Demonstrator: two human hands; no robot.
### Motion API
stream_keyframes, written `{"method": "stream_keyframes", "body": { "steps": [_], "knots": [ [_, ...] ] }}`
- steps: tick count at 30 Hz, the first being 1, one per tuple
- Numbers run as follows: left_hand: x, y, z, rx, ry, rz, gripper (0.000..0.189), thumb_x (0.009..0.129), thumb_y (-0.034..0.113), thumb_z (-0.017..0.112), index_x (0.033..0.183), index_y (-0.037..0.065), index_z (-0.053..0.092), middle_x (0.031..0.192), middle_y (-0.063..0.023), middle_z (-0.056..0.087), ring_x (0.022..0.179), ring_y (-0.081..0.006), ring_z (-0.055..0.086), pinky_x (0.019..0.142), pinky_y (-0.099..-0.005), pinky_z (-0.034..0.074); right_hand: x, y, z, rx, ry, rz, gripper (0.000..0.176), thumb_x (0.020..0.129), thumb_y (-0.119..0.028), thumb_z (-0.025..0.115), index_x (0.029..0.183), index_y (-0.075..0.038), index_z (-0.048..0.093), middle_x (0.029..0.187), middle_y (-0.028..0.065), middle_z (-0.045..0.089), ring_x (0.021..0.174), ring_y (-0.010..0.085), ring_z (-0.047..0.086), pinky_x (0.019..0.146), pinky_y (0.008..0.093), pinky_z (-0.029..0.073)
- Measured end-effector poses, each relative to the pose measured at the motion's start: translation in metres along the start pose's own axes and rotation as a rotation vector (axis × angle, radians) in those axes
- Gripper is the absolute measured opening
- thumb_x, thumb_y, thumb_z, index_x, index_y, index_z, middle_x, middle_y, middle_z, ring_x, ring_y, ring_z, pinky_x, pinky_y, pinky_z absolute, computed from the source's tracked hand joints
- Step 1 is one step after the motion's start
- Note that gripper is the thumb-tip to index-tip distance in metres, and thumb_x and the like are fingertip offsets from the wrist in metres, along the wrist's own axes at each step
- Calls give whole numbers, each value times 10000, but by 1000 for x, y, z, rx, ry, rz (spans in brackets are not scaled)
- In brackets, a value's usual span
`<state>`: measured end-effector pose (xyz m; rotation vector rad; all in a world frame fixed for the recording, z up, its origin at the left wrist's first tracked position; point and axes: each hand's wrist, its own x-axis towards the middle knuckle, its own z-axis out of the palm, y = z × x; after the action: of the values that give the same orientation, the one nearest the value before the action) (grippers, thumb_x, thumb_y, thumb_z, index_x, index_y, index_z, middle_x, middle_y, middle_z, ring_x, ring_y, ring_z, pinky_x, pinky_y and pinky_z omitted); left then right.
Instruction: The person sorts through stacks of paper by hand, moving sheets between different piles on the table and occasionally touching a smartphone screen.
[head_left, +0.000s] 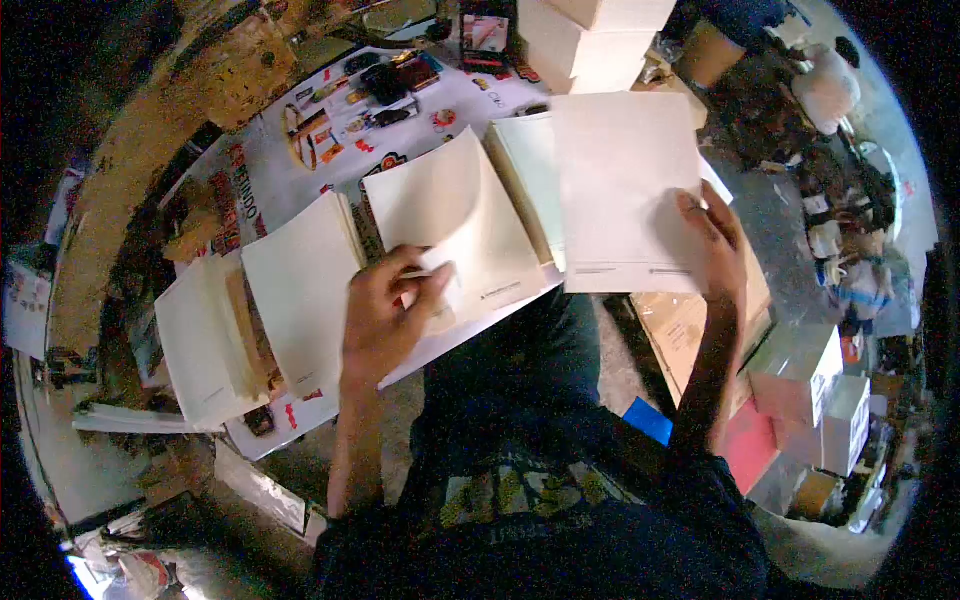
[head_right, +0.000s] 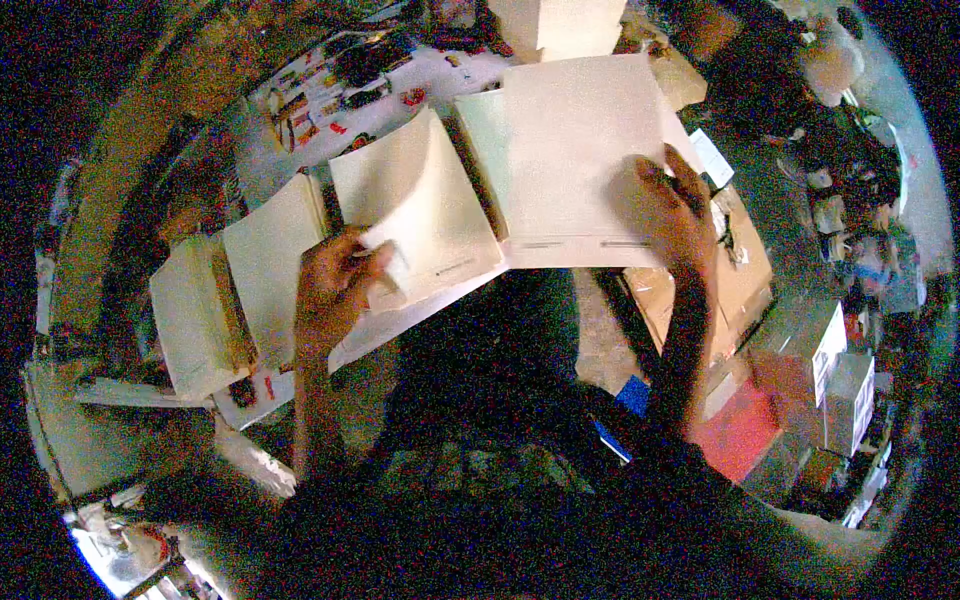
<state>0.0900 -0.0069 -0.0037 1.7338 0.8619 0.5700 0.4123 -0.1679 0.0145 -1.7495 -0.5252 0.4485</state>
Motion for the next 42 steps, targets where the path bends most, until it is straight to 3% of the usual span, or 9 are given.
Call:
{"method": "stream_keyframes", "body": {
  "steps": [3,8,13,17,22,30,33,36,42],
  "knots": [
    [-25,6,-40,14,50,299,305,747,230,774,956,43,654,1091,-165,623,1008,-210,610,901,-327,469,1,17,45,-9,-127,-74,557,874,-260,655,1335,-19,457,1171,150,623,1040,221,605,928,310,446],
    [-63,-11,-58,1139,67,-10,824,603,437,831,1256,113,447,1363,-194,452,1275,-354,418,1089,-489,260,-9,29,123,43,-478,-177,501,921,-281,592,1336,-33,461,1189,170,608,1081,228,580,961,312,426],
    [-75,-34,-82,770,135,-48,477,737,333,760,1057,53,544,1126,-162,567,1075,-306,552,941,-399,406,-32,-6,159,129,-533,263,615,898,-333,605,1338,59,429,1271,158,545,1153,211,519,994,305,388],
    [-83,-35,-113,520,63,-162,242,848,240,688,928,22,620,878,-101,628,840,-206,616,767,-312,487,-32,32,161,-318,-468,-239,688,830,-309,712,1303,93,415,1157,201,595,1088,241,570,984,327,416],
    [-146,-139,-153,-148,974,67,404,935,246,526,1222,-38,516,1146,-155,595,1037,-187,568,904,-311,444,-34,10,170,184,-628,-75,506,866,-133,655,1281,43,425,1043,167,654,909,214,652,833,328,528],
    [-99,-110,-146,226,633,-375,620,966,464,392,1368,-9,403,1397,-209,420,1316,-307,383,1107,-383,265,-104,88,313,599,-1161,-9,616,912,-171,582,1425,-24,275,1244,123,544,1110,168,513,968,303,422],
    [-90,-64,-136,642,605,-402,561,965,368,493,1388,13,391,1416,-201,401,1303,-286,385,1077,-364,285,-146,23,332,734,-1040,-141,398,983,-239,429,1317,-23,426,1326,105,513,1310,194,375,1179,444,116],
    [-105,-14,-132,300,610,-228,601,913,215,625,1375,-16,318,1359,-195,424,1196,-242,431,1019,-341,333,-136,-21,262,468,-1142,39,613,892,-84,541,1429,29,267,1408,175,414,1286,200,390,1069,300,316],
    [-75,4,-111,451,644,-72,717,812,193,703,1413,45,342,1451,-175,314,1264,-304,380,1023,-406,422,-95,-24,193,541,-865,-169,578,957,-417,464,1318,32,420,1159,139,557,1065,192,537,917,305,440]
  ]
}}
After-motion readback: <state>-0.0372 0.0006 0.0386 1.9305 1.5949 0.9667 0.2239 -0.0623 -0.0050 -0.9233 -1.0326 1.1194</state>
